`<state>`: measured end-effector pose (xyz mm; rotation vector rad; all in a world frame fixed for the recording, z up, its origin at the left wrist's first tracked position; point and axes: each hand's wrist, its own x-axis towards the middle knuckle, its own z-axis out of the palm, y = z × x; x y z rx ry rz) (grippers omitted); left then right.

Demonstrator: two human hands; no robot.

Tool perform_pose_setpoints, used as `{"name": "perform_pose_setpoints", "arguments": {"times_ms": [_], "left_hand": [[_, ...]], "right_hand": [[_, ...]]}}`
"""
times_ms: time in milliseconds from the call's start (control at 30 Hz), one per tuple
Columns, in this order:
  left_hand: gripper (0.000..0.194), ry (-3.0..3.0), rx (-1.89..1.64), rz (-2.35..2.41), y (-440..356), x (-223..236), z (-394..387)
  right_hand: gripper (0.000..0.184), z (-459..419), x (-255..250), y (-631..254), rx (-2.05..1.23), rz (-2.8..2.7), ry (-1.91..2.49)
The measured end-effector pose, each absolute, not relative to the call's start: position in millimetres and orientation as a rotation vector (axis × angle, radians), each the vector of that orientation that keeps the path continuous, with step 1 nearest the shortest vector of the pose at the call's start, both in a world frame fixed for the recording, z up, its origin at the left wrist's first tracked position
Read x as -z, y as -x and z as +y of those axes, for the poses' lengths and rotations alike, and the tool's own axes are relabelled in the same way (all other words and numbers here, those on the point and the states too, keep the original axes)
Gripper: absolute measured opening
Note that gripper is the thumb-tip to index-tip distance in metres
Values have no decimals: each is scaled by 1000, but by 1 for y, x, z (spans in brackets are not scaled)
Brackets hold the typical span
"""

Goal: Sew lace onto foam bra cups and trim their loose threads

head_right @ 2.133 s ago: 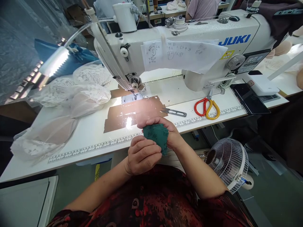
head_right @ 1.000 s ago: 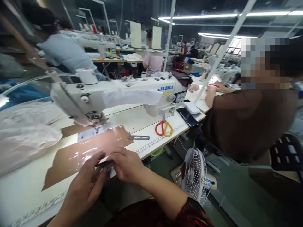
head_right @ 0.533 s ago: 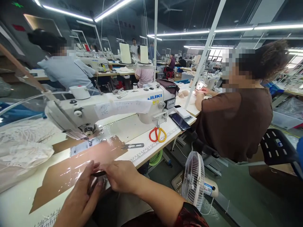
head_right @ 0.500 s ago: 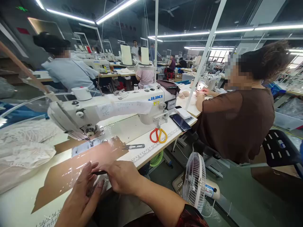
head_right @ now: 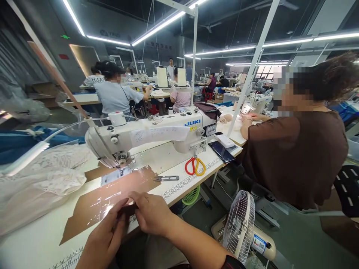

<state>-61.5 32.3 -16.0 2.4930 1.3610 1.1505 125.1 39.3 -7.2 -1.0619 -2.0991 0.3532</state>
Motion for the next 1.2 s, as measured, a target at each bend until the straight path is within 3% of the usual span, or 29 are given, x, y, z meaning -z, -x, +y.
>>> {"name": "perform_pose_setpoints", "arguments": {"times_ms": [167, 433, 600, 733, 833, 900, 1033, 1133, 1200], "left_hand": [[31, -2453, -1269, 1449, 66, 10, 32], [24, -2447, -1337, 1261, 68, 0, 15], [42, -2319, -1406, 1316, 104, 11, -21], [30, -1885, -1522, 1354, 140, 38, -67], [13, -1101, -1537, 1368, 164, 65, -90], [30, -549, -1665, 1352, 183, 83, -97], [56, -72, -1923, 1323, 230, 107, -99], [61, 53, -2046, 1185, 258, 104, -93], [58, 51, -2084, 1095, 267, 95, -87]], "right_hand": [[64, 37, 14, -126, -316, -2007, 1074], [17, 26, 1, -120, -378, -1999, 1097], [18, 19, 0, -122, -466, -1943, 1016], [16, 19, 7, -132, -437, -2033, 1069], [25, 19, 12, -138, -371, -1932, 1212], [36, 16, 11, -139, -455, -2017, 1318], [62, 5, -3, -125, -727, -1772, 1525], [88, -5, -11, -102, -1022, -1641, 1412], [92, -10, -8, -83, -1169, -1718, 1292]]}}
